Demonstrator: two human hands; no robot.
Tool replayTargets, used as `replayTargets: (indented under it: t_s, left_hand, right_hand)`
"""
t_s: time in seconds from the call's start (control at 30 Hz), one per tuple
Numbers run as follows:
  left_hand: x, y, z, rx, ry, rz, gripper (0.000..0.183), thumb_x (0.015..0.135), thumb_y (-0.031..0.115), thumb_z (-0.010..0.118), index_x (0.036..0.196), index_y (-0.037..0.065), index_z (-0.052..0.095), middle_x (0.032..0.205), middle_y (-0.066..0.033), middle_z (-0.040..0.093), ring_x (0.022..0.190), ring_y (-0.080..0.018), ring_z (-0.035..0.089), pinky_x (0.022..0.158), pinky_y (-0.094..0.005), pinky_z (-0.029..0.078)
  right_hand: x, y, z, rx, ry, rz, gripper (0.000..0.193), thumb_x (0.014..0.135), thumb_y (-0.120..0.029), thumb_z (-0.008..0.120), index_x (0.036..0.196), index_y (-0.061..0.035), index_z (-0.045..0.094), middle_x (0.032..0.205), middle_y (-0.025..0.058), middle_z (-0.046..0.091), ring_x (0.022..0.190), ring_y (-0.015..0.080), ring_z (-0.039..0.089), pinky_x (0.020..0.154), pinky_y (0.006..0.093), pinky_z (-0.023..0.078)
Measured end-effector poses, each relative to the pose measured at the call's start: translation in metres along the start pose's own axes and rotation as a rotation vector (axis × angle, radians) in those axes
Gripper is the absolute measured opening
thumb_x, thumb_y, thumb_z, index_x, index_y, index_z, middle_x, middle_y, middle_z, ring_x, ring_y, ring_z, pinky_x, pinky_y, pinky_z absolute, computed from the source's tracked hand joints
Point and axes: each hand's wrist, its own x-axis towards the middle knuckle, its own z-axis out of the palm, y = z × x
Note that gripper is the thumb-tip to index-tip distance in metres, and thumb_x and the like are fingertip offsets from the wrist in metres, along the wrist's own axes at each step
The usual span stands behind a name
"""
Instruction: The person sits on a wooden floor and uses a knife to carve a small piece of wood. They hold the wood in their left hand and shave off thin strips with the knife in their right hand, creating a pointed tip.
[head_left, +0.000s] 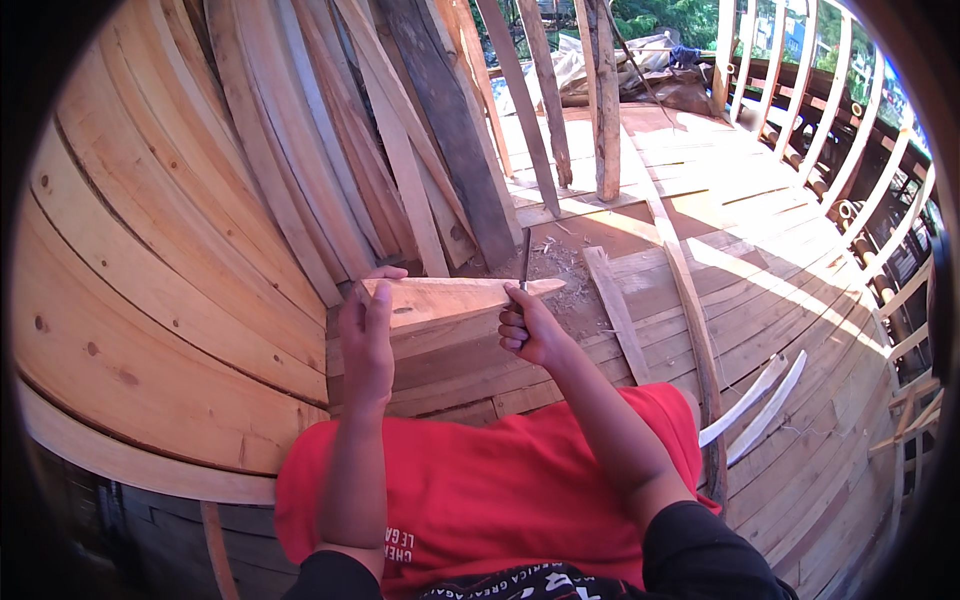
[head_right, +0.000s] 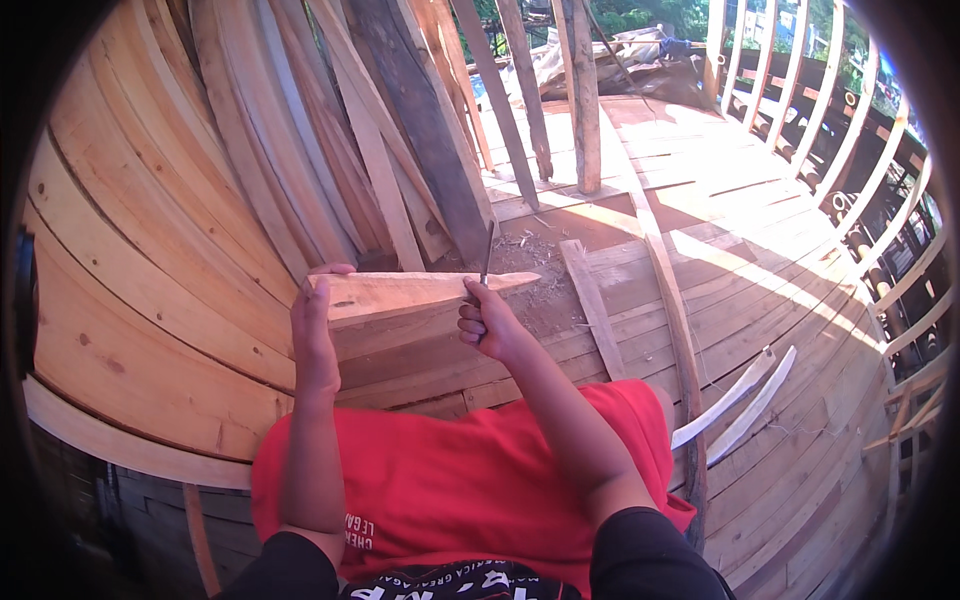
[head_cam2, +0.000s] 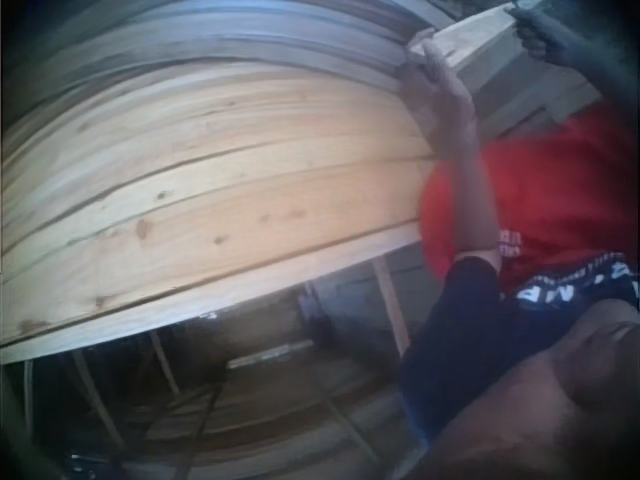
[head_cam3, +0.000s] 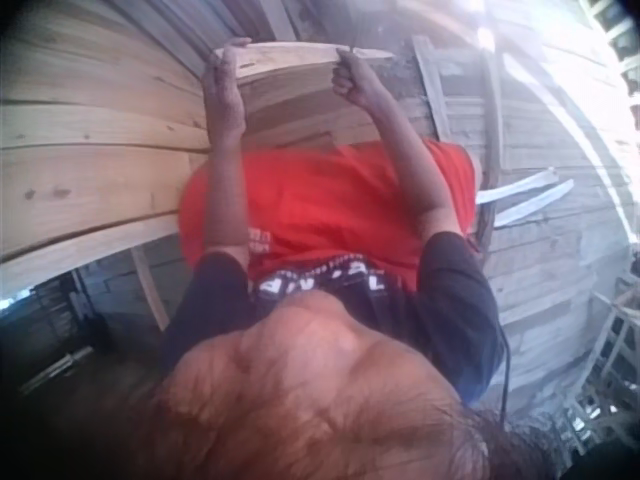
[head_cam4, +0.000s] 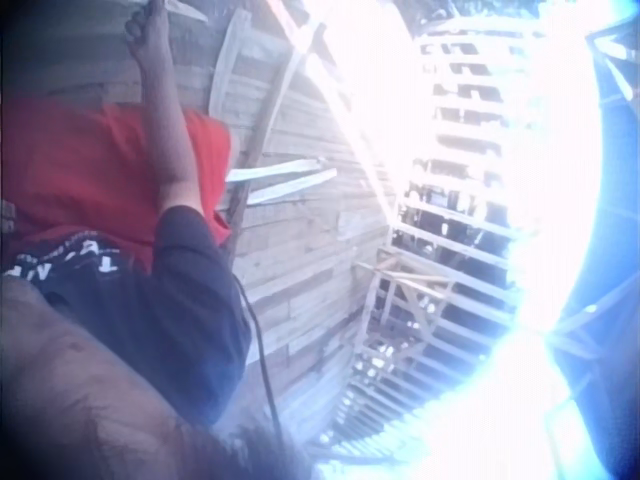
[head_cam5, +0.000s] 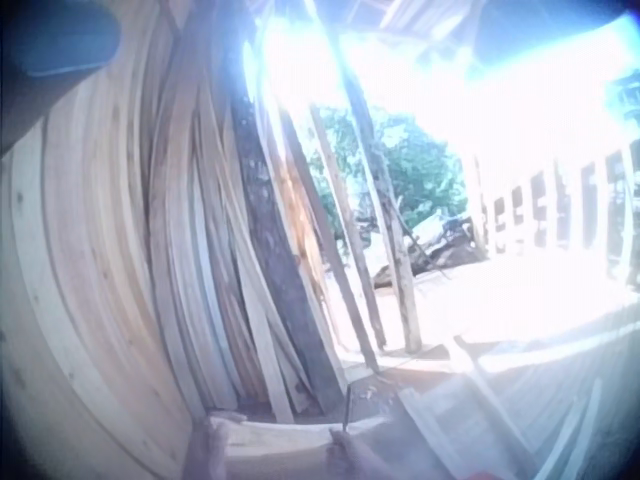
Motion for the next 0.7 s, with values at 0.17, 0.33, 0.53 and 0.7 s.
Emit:
replayTargets:
  t_s: [0.17,0.33,0.53,0.7]
  left_hand:
    - [-0.024,-0.018,0.03,-0.683,0.247,0.373,0.03,0.093,0.032,0.041,0.101,0.006,0.053,0.108,-0.0153,0.061,0.108,-0.0302,0.057,0.105,-0.0464,0.036]
    - [-0.038,-0.02,0.012,-0.648,0.398,0.355,0.02,0.091,0.029,0.044,0.086,0.01,0.044,0.063,-0.002,0.042,0.057,-0.0119,0.039,0.058,-0.0281,0.036]
    - [-0.05,-0.001,0.005,-0.691,0.411,0.373,0.026,0.096,0.033,0.04,0.077,0.015,0.038,0.061,0.001,0.039,0.056,-0.0113,0.039,0.059,-0.0278,0.036]
    - [-0.051,-0.008,-0.001,-0.649,0.487,0.351,0.025,0.097,0.032,0.04,0.078,0.015,0.038,0.062,0.0011,0.039,0.057,-0.0115,0.039,0.061,-0.0284,0.037]
  right_hand:
    - [-0.015,0.028,0.014,-0.199,0.027,0.163,0.046,0.098,-0.05,0.056,0.069,-0.0204,0.035,0.05,-0.0083,0.021,0.04,0.0082,0.02,0.041,0.0276,0.016]
    - [-0.03,0.035,0.027,-0.577,0.261,-0.019,0.051,0.101,-0.054,0.046,0.089,-0.0055,0.057,0.057,-0.0072,0.025,0.045,0.0059,0.02,0.042,0.0268,0.018]
    - [-0.015,0.064,0.004,-1.361,0.346,-0.514,0.054,0.102,-0.043,0.046,0.081,0.0036,0.061,0.064,0.0189,0.061,0.058,0.0368,0.06,0.057,0.0484,0.046]
    - [-0.042,0.071,0.037,-1.42,0.416,-0.432,0.046,0.102,-0.034,0.047,0.082,0.0055,0.06,0.071,0.0283,0.062,0.071,0.0484,0.061,0.066,0.056,0.045]
